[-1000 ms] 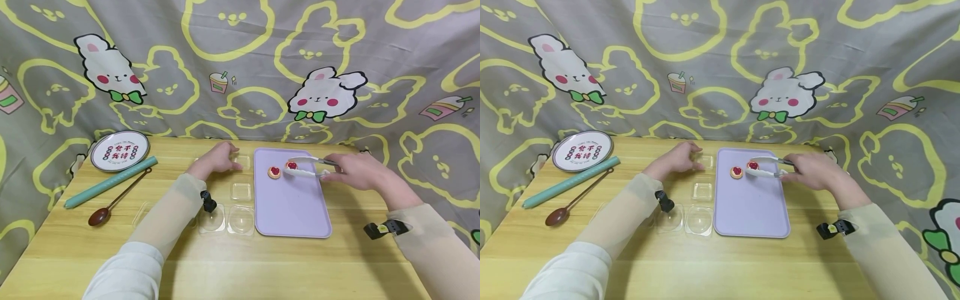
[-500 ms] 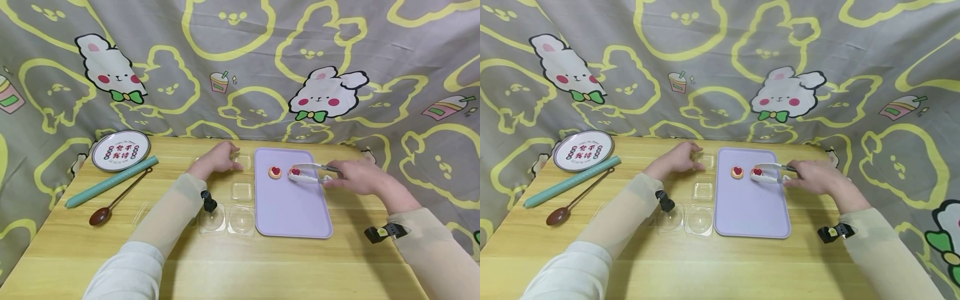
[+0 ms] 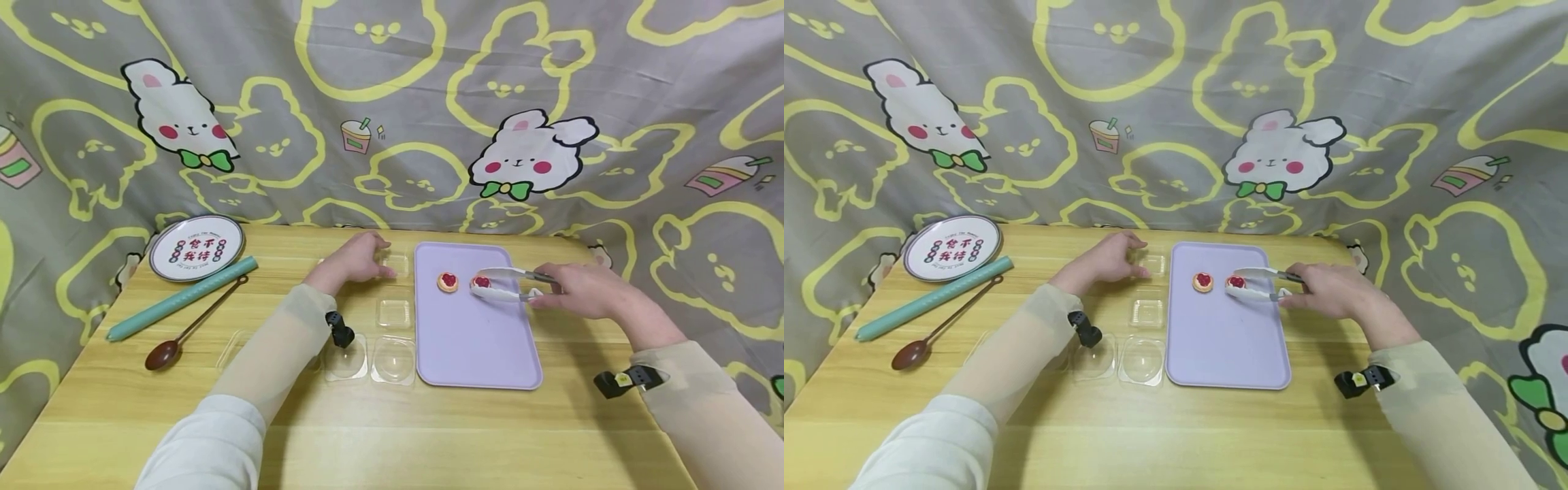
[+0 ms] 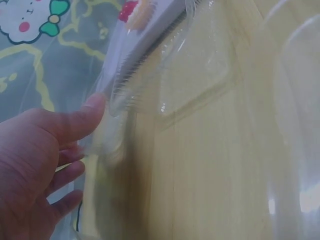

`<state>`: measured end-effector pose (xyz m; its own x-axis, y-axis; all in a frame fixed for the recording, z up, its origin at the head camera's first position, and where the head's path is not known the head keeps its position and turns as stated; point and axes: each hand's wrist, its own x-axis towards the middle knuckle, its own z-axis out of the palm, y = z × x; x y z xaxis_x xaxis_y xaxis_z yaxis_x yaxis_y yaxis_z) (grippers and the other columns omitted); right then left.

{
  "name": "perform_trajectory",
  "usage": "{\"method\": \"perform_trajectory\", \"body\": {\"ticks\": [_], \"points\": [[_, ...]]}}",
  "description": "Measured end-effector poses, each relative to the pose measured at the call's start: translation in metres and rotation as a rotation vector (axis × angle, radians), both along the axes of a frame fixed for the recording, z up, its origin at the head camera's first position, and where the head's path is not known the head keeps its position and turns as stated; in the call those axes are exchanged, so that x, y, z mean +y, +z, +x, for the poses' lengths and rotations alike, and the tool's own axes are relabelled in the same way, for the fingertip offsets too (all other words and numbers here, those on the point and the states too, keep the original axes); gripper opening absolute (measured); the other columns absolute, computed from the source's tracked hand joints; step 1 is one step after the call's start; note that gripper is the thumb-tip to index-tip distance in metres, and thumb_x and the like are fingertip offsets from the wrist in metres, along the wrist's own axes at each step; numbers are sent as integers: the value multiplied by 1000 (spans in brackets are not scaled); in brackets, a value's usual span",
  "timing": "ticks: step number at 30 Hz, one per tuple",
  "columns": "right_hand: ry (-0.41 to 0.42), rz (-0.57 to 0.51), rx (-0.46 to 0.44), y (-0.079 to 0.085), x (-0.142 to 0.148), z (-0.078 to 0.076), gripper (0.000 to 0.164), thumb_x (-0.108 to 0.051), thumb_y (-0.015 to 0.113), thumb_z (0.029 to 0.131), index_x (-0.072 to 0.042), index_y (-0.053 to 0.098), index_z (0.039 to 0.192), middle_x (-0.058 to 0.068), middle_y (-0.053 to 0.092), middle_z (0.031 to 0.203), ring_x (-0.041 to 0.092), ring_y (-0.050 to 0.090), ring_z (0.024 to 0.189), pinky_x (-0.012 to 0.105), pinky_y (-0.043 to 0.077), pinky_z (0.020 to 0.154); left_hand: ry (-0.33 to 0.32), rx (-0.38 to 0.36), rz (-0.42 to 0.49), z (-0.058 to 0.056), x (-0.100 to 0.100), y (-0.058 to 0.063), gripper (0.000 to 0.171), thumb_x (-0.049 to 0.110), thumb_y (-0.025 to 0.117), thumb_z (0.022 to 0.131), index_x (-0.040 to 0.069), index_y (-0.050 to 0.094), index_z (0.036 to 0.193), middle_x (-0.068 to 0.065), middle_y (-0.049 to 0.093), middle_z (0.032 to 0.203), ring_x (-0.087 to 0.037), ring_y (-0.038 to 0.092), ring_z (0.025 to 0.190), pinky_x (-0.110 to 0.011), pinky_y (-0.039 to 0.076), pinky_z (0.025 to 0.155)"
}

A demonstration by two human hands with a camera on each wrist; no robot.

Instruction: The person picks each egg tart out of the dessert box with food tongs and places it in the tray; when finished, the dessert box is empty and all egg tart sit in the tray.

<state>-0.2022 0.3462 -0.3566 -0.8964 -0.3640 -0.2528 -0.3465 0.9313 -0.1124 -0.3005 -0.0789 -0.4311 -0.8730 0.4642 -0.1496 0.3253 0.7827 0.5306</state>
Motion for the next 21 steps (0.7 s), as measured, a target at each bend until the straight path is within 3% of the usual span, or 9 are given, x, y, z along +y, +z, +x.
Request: {"method": "perform_trajectory", "body": {"ticks": [3, 14, 21], "points": [[-5, -7, 1, 2, 1, 1, 69, -59, 76, 93, -6, 64, 137, -8, 62, 79, 16, 57, 72, 80, 24, 97, -6, 3, 1, 1, -2, 1, 80, 42, 87, 89, 3, 56, 152, -17, 51, 155, -36, 45, 144, -44, 32, 123], [7, -19, 34, 12, 2, 7, 71, -62, 75, 93, -6, 64, 135, -9, 61, 78, 15, 56, 71, 66, 34, 93, -31, 7, -5, 3, -1, 2, 81, 43, 85, 91, 4, 54, 154, -18, 49, 157, -36, 43, 146, -45, 30, 124], [19, -16, 50, 19, 0, 9, 74, -66, 71, 93, -7, 63, 136, -8, 60, 78, 14, 55, 70, 50, 44, 78, -37, 8, -11, 7, -1, 3, 83, 44, 85, 91, 4, 51, 156, -19, 48, 158, -37, 41, 147, -46, 28, 125]]}}
